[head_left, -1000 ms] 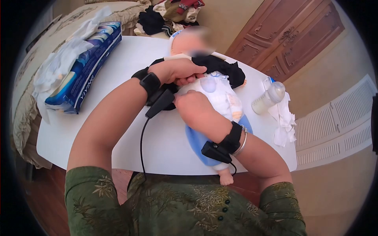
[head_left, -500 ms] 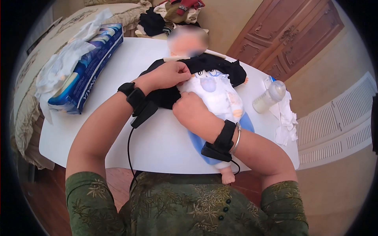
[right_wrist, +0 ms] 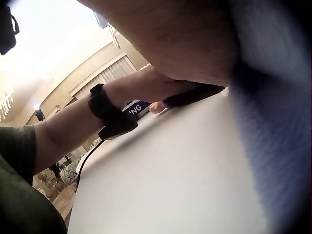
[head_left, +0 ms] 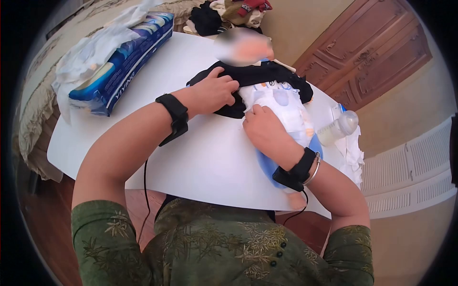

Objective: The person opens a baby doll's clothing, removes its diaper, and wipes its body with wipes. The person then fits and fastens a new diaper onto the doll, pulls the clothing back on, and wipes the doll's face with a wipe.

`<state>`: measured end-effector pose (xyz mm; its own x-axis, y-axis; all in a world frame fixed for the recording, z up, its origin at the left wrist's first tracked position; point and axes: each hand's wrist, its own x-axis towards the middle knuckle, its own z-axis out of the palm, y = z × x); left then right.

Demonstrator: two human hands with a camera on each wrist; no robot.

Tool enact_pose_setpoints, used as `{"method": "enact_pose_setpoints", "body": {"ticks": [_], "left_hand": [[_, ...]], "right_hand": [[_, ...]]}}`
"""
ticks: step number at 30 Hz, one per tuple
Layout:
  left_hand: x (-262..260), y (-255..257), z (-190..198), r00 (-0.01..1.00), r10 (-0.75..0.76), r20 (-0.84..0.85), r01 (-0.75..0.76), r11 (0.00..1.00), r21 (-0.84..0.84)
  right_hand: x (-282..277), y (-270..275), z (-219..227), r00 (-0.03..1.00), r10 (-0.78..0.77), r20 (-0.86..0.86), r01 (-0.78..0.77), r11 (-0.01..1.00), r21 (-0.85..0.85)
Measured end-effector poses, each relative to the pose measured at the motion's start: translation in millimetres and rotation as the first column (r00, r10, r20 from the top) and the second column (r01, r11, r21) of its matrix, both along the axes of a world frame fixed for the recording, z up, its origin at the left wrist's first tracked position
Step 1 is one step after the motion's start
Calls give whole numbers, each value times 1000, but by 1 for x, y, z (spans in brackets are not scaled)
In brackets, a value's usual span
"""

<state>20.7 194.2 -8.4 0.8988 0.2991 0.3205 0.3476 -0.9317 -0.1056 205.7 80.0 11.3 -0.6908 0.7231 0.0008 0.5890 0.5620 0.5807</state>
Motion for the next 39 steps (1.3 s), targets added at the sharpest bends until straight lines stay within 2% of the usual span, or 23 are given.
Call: {"method": "enact_pose_setpoints", "body": {"ticks": [4,6,7,9,12,15,17,18,20,22,23,24,25,26,27,28,31,32,34,36,37,38,39], "left_hand": [[0,2,3,997,-44,-70,52,993,109],[-1,7,4,993,-108,-51,118,949,294],[-3,11,3,993,-108,-50,117,949,292],[-8,15,9,989,-96,-111,134,902,410],[-10,17,15,990,-26,-139,85,893,441],[-11,20,20,985,37,-168,44,889,456],[-18,24,24,984,66,-167,16,895,447],[-28,27,27,979,120,-163,-40,904,425],[-43,29,24,972,174,-160,-96,910,404],[-50,25,15,961,277,-20,-263,930,255],[-47,14,24,935,354,-10,-355,935,-21],[-41,7,25,937,349,-6,-349,937,-19],[-34,0,24,885,426,190,-369,888,-273],[-25,-6,24,777,526,345,-312,799,-514],[-16,-16,37,746,631,214,-353,646,-677],[-8,-23,38,754,620,218,-341,653,-677],[11,-48,40,825,555,-110,-470,563,-680],[14,-51,34,829,548,-107,-465,571,-677],[20,-50,13,829,537,-153,-550,739,-388],[15,-46,12,839,530,-122,-522,722,-454],[10,-43,12,844,527,-103,-505,712,-488],[4,-41,13,847,525,-84,-486,701,-522],[-3,-38,11,853,518,-62,-471,714,-518]], "right_hand": [[4,-3,4,999,16,-33,-16,1000,-3],[10,-3,5,1000,21,-22,-21,1000,0],[13,-2,6,1000,4,-6,-4,1000,-2],[18,0,4,1000,-13,12,13,1000,-7],[21,1,2,999,-12,32,11,1000,28],[17,1,3,990,-81,114,80,997,15],[15,-1,4,948,-164,272,165,986,19],[16,-1,3,948,-166,271,167,986,18],[19,-2,-2,861,-218,460,161,974,159],[23,-1,-2,833,-244,497,196,969,148],[26,0,-2,801,-269,535,233,963,135],[29,1,-5,798,-275,536,239,961,139],[32,2,-10,775,-273,570,224,962,155],[36,0,-12,749,-270,605,211,963,169],[36,-2,-13,743,-280,608,223,960,169],[35,-4,-14,726,-279,629,195,960,201],[39,-9,-15,689,-278,670,159,959,234],[41,-11,-16,676,-261,689,142,964,226],[40,-23,-7,652,-241,719,100,967,233],[43,-30,4,628,-223,746,60,969,239],[49,-30,9,895,-202,397,171,979,113],[54,-30,17,976,-214,-35,212,976,-47],[58,-34,36,945,-151,-290,147,988,-36]]}}
